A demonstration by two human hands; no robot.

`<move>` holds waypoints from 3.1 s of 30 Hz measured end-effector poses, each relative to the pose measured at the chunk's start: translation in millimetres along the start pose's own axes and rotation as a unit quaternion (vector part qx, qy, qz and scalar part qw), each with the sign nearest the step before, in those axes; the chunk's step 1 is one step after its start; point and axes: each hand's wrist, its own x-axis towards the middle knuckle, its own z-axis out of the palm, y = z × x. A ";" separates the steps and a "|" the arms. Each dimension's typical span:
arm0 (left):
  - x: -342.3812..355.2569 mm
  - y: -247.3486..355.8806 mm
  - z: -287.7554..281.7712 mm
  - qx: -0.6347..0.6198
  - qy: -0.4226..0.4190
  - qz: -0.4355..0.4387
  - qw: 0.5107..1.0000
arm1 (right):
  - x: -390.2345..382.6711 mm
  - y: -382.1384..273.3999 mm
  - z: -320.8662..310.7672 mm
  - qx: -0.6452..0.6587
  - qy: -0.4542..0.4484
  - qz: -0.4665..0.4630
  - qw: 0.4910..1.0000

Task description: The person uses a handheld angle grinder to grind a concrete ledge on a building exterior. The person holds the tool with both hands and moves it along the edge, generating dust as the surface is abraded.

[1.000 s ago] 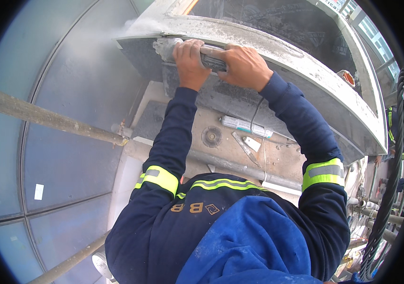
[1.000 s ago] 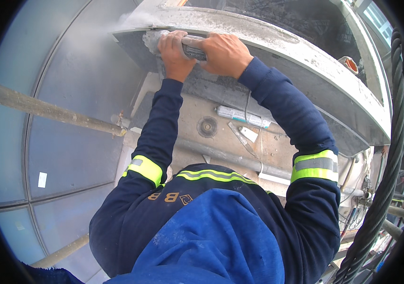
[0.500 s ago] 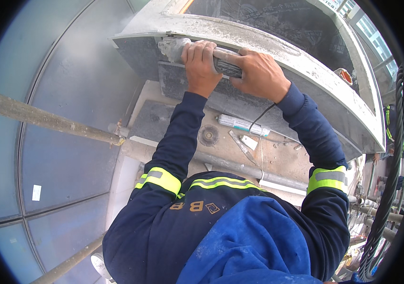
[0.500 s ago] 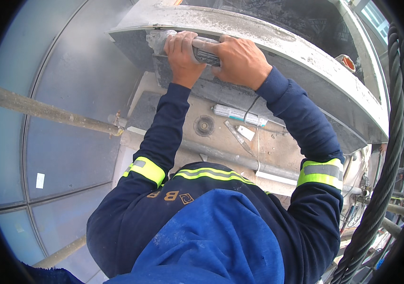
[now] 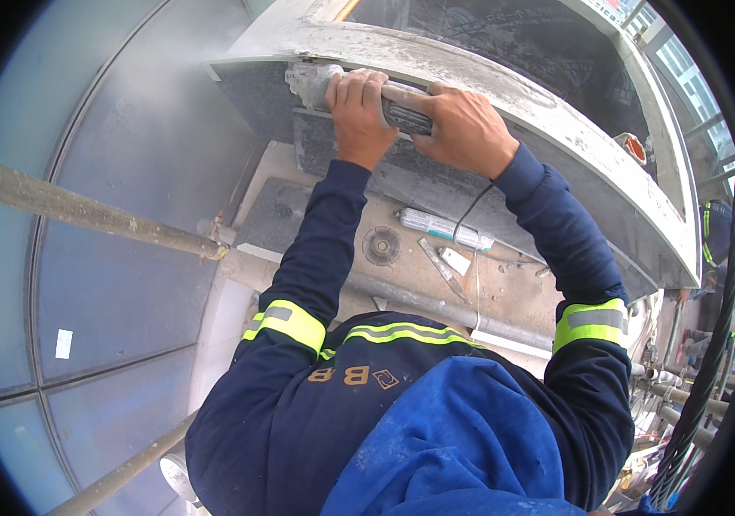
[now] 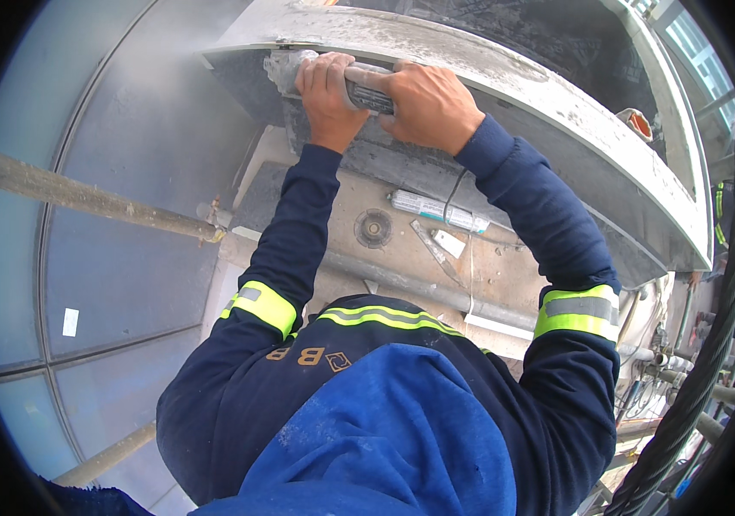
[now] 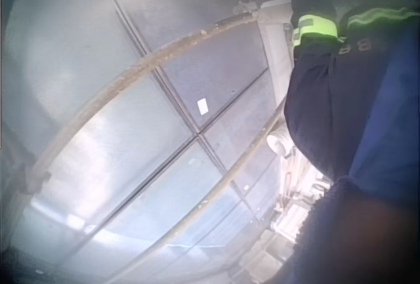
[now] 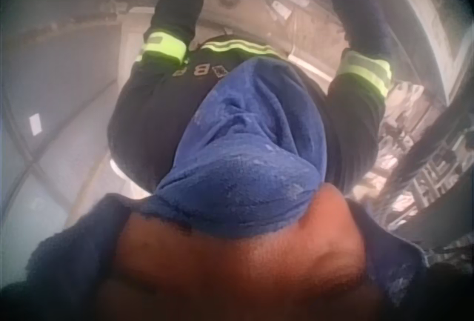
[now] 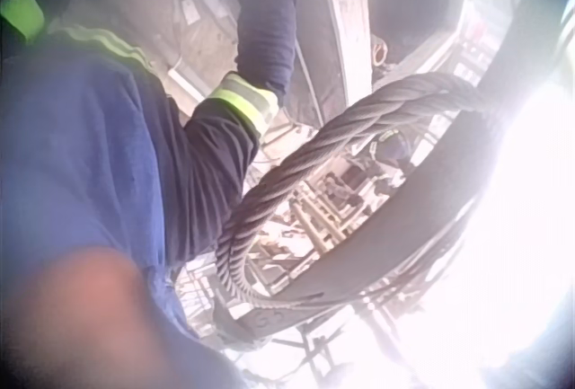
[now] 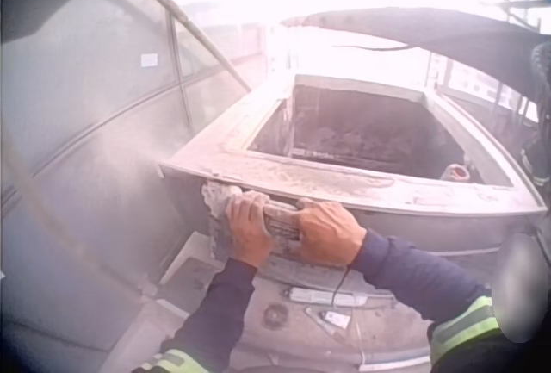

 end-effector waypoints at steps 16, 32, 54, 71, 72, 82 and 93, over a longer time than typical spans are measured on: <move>-1.6 -17.7 3.4 0.007 -0.012 -0.009 1.000 | 13.8 -3.6 3.5 -0.012 -0.005 -0.002 1.000; -0.5 27.6 6.5 0.011 0.015 0.009 1.000 | -28.2 -0.2 -24.0 -0.006 0.005 0.011 1.000; -1.6 -16.7 6.0 0.006 0.000 -0.002 1.000 | 11.4 0.3 5.2 -0.009 0.000 -0.012 1.000; -1.3 27.4 4.1 0.002 0.019 0.012 1.000 | -28.9 4.2 -13.2 -0.021 -0.003 0.005 1.000; -1.1 27.6 4.7 0.004 0.021 0.013 1.000 | -29.1 4.1 -13.1 -0.022 0.001 0.004 1.000; -1.6 18.2 4.8 0.006 0.017 0.005 1.000 | -17.9 1.0 -10.2 -0.007 0.001 0.005 1.000; 1.0 -5.1 4.7 0.007 0.014 0.004 1.000 | 4.5 4.5 3.9 -0.008 0.017 -0.024 1.000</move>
